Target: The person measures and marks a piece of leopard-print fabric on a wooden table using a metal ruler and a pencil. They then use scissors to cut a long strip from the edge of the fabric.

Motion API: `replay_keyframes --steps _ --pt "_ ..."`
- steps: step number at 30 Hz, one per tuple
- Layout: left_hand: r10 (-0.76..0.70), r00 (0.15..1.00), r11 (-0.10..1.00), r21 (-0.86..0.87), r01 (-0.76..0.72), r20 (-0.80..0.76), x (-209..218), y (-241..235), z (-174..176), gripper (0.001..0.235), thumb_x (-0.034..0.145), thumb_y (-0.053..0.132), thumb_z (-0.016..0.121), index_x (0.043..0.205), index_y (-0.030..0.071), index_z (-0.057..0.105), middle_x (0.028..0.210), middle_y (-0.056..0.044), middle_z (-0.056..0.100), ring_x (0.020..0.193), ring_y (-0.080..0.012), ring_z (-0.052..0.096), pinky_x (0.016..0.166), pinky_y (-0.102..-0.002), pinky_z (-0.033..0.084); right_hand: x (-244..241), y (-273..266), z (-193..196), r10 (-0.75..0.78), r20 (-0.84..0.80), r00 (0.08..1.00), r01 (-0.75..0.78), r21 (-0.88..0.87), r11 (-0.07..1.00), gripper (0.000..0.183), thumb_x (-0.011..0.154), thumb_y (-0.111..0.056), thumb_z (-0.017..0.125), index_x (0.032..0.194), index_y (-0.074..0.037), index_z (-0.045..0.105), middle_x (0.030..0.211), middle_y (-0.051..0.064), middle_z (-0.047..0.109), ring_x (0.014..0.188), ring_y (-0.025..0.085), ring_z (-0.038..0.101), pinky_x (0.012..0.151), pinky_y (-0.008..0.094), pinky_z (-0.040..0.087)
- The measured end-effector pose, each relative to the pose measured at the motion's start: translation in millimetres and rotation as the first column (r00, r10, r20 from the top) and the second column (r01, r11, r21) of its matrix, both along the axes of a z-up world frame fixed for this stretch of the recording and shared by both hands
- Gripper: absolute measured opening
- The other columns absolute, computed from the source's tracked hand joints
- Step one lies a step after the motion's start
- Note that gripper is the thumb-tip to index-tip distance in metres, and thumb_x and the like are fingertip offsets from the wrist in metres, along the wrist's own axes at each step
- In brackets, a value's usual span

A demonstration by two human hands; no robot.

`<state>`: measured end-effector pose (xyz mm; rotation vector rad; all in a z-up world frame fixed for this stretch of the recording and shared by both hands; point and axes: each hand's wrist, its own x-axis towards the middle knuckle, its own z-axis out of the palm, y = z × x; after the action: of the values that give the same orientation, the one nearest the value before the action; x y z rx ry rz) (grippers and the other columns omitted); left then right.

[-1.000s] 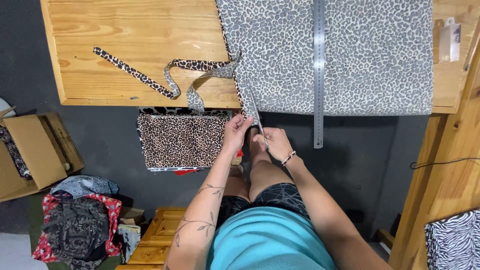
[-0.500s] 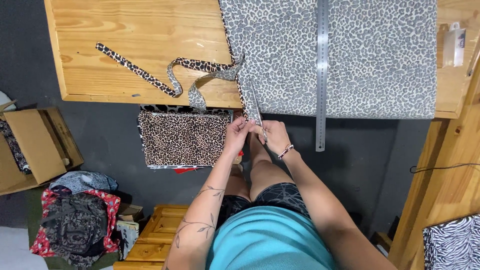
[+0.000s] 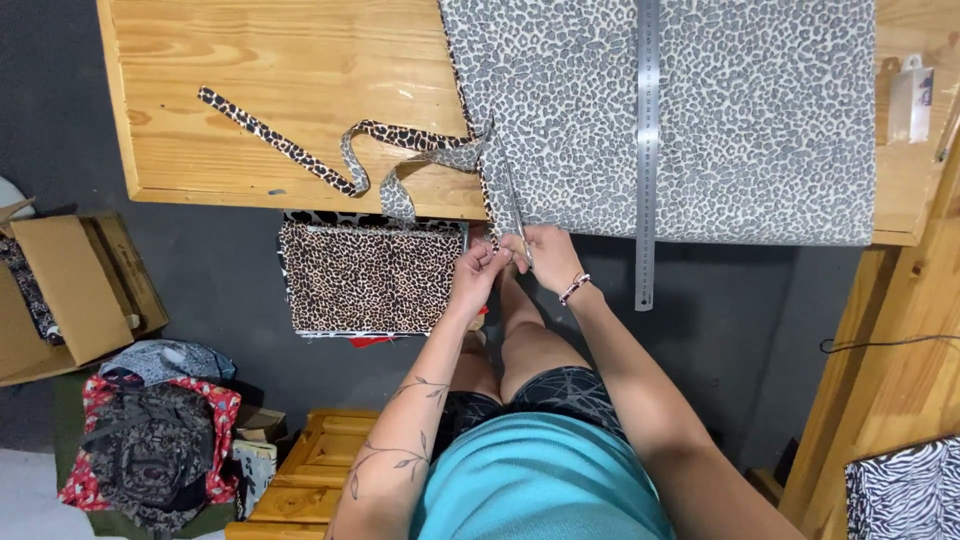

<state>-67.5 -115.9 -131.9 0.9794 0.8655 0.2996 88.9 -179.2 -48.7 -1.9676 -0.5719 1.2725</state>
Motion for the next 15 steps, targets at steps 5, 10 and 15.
replay_keyframes --steps 5,10,15 --pt "0.001 1.000 1.000 -0.010 -0.001 0.009 10 4 31 0.015 0.096 0.010 0.071 0.082 0.010 0.064 0.077 0.003 0.070 0.074 -0.0001 0.061 0.070 -0.017 0.053 -5 2 -3 -0.021 0.025 0.999 0.021 -0.014 1.000 0.059 0.093 -0.055 0.067 0.052 -0.013 0.062 0.046 0.003 0.061 0.052 0.018 0.057 0.058 0.027 0.044" --pt "0.008 1.000 1.000 0.000 -0.008 0.000 1 -1 6 0.017 0.095 0.009 0.071 0.080 0.011 0.063 0.073 0.004 0.067 0.073 0.0006 0.059 0.068 -0.015 0.050 -6 2 -7 -0.018 0.030 0.999 0.019 -0.030 0.999 0.060 0.091 -0.056 0.069 0.050 -0.014 0.062 0.045 0.003 0.060 0.051 0.019 0.057 0.058 0.027 0.044" --pt "0.003 1.000 1.000 -0.015 -0.004 -0.023 -5 -7 -15 0.020 0.095 0.013 0.073 0.078 0.012 0.063 0.071 0.005 0.067 0.070 0.0023 0.058 0.065 -0.013 0.047 6 9 1 -0.016 -0.014 1.000 0.015 -0.045 0.999 0.057 0.095 -0.056 0.066 0.057 -0.013 0.064 0.051 0.004 0.064 0.057 0.019 0.058 0.061 0.029 0.044"
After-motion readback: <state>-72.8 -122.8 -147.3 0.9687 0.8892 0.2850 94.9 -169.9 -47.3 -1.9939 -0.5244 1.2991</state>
